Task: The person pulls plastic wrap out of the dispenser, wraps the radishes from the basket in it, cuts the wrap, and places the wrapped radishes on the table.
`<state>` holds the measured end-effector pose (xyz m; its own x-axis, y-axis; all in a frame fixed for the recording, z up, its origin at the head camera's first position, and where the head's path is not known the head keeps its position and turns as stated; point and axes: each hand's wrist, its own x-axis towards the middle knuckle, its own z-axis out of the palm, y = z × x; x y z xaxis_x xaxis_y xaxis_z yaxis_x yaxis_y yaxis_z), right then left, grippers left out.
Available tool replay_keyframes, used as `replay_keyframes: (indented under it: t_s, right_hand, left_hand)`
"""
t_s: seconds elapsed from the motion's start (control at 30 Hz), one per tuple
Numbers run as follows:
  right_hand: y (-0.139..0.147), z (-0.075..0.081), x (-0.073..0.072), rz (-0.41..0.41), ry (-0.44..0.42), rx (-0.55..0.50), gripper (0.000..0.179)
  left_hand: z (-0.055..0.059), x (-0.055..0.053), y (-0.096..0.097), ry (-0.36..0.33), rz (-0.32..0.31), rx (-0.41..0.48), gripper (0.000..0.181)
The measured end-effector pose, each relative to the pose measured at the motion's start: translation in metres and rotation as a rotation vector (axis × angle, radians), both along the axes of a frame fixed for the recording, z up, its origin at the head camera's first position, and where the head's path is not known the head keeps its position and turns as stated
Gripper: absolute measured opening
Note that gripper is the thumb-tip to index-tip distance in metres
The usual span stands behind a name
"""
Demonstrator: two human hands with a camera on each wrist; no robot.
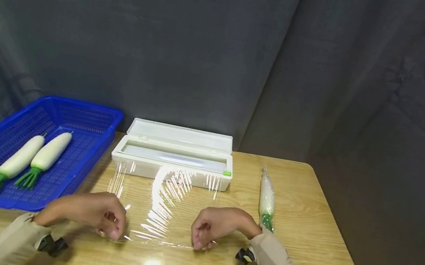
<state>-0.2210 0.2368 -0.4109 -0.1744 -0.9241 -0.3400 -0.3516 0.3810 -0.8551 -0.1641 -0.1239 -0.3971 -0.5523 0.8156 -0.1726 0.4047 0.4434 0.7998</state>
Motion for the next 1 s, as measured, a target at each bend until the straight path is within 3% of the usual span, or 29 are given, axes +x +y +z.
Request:
replay_keyframes:
  t_s: [0.37,0.57,0.73,1.0]
  right_hand:
    - [-0.002,-0.006,0.003,-0.048,0.042,0.036,0.008]
    - [-0.002,-0.008,0.004,-0.063,0.043,0.053,0.009]
    - [-0.003,-0.010,0.006,-0.055,0.102,0.052,0.011]
    - [-0.005,-0.012,0.010,-0.047,0.215,0.035,0.011]
  left_hand:
    - [-0.009,0.001,0.001,0.071,0.009,-0.064,0.004]
    - [-0.011,0.001,0.002,0.059,0.009,-0.065,0.005]
    - [-0.015,0.001,0.002,0.052,0.021,-0.056,0.006]
    - [-0.019,0.004,0.005,0.176,0.033,-0.125,0.012]
